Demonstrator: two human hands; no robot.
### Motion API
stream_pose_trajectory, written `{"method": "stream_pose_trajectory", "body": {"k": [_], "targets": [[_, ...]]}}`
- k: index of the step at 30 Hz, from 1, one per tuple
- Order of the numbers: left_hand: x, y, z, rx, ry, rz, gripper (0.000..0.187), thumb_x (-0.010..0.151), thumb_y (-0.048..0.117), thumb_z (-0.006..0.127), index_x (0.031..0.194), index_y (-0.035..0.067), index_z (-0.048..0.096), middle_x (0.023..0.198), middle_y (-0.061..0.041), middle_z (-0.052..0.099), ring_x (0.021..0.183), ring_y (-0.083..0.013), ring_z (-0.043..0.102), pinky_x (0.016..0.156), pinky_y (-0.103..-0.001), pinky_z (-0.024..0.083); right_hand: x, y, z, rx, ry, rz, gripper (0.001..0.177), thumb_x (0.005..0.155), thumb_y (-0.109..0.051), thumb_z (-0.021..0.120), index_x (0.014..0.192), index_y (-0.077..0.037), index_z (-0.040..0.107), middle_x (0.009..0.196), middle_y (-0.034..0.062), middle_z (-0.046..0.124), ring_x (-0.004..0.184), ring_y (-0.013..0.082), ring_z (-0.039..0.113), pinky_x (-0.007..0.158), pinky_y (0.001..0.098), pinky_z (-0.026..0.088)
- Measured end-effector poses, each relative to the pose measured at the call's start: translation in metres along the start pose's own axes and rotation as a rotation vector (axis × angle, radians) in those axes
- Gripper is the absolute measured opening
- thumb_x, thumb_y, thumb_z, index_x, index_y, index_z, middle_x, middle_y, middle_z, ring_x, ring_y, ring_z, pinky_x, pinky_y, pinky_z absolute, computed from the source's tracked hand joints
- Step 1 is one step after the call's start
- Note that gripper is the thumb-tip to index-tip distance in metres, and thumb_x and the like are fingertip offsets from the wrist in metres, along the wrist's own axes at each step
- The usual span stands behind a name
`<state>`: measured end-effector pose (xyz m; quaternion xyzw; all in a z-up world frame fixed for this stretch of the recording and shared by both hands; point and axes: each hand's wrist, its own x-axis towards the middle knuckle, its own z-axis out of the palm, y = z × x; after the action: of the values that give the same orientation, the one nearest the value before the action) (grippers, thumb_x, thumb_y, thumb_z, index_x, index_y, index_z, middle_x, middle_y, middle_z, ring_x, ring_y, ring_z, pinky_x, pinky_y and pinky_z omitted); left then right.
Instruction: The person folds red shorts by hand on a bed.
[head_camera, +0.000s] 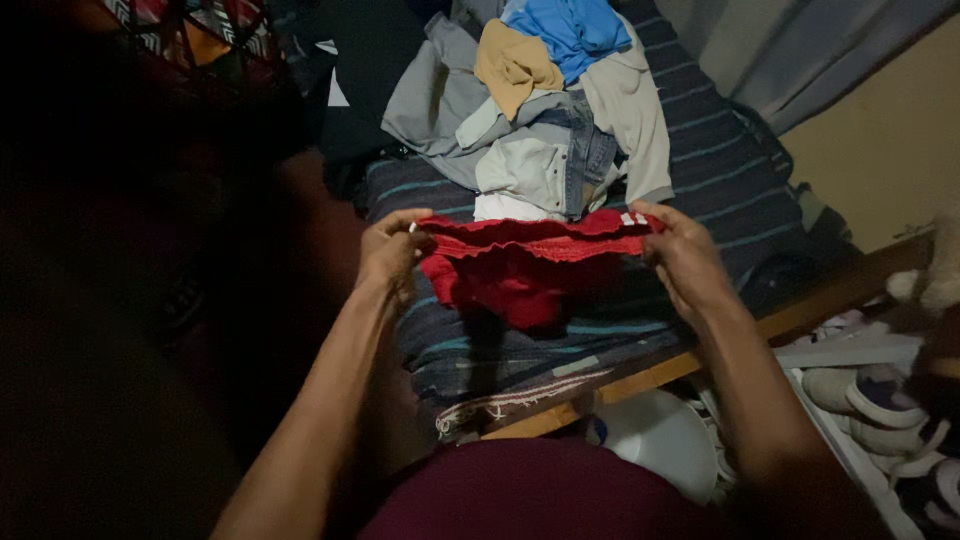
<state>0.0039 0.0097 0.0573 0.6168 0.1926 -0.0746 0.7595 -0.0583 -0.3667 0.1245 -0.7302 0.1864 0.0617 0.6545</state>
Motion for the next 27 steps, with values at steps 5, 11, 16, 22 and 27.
{"method": "stream_pose_trajectory", "body": {"k": [5,11,16,22,27], "targets": [[-0.008,0.04,0.005,0.217,-0.097,0.318,0.031,0.083,-0.009,0.064,0.108,0.005,0.076,0.095,-0.006,0.077,0.077,-0.0132,0.072,0.071,-0.027,0.06,0.013,0.007,0.001,-0.163,-0.045,-0.421,0.051,0.085,0.009,0.064,0.135,0.003,0.059,0.123,0.0127,0.069,0.107,0.0134,0.068,0.09,0.0267,0.055],[-0.025,0.105,0.015,0.21,-0.143,0.564,0.031,0.087,-0.004,0.069,0.117,0.003,0.075,0.105,-0.007,0.075,0.094,-0.0153,0.07,0.086,-0.028,0.058,0.006,-0.037,-0.005,-0.246,0.164,-0.193,0.027,0.101,-0.004,0.06,0.126,-0.003,0.069,0.106,0.0193,0.073,0.085,0.0211,0.071,0.073,0.0339,0.058],[-0.052,0.145,0.032,0.248,-0.126,0.518,0.044,0.085,0.002,0.072,0.128,0.009,0.064,0.118,-0.005,0.07,0.109,-0.0156,0.071,0.093,-0.033,0.058,-0.001,-0.066,-0.01,-0.443,0.258,-0.67,0.017,0.097,-0.004,0.07,0.112,0.004,0.069,0.109,0.0156,0.056,0.089,0.0184,0.056,0.079,0.0359,0.052],[-0.028,0.109,0.025,0.242,-0.28,0.668,0.055,0.081,-0.006,0.078,0.132,0.005,0.059,0.127,-0.007,0.068,0.12,-0.0178,0.067,0.102,-0.034,0.054,0.0,-0.073,-0.007,-0.097,-0.008,-0.437,0.023,0.101,-0.025,0.056,0.116,-0.009,0.065,0.101,0.005,0.068,0.089,0.0147,0.064,0.085,0.0307,0.05],[0.026,0.001,-0.017,0.466,-0.05,0.595,0.019,0.089,-0.001,0.069,0.107,0.004,0.071,0.095,-0.005,0.074,0.085,-0.0134,0.066,0.077,-0.029,0.055,0.026,-0.012,0.0,-0.341,-0.111,0.184,0.029,0.097,-0.03,0.054,0.113,-0.009,0.065,0.09,0.0094,0.068,0.077,0.0229,0.064,0.072,0.0386,0.051]]}}
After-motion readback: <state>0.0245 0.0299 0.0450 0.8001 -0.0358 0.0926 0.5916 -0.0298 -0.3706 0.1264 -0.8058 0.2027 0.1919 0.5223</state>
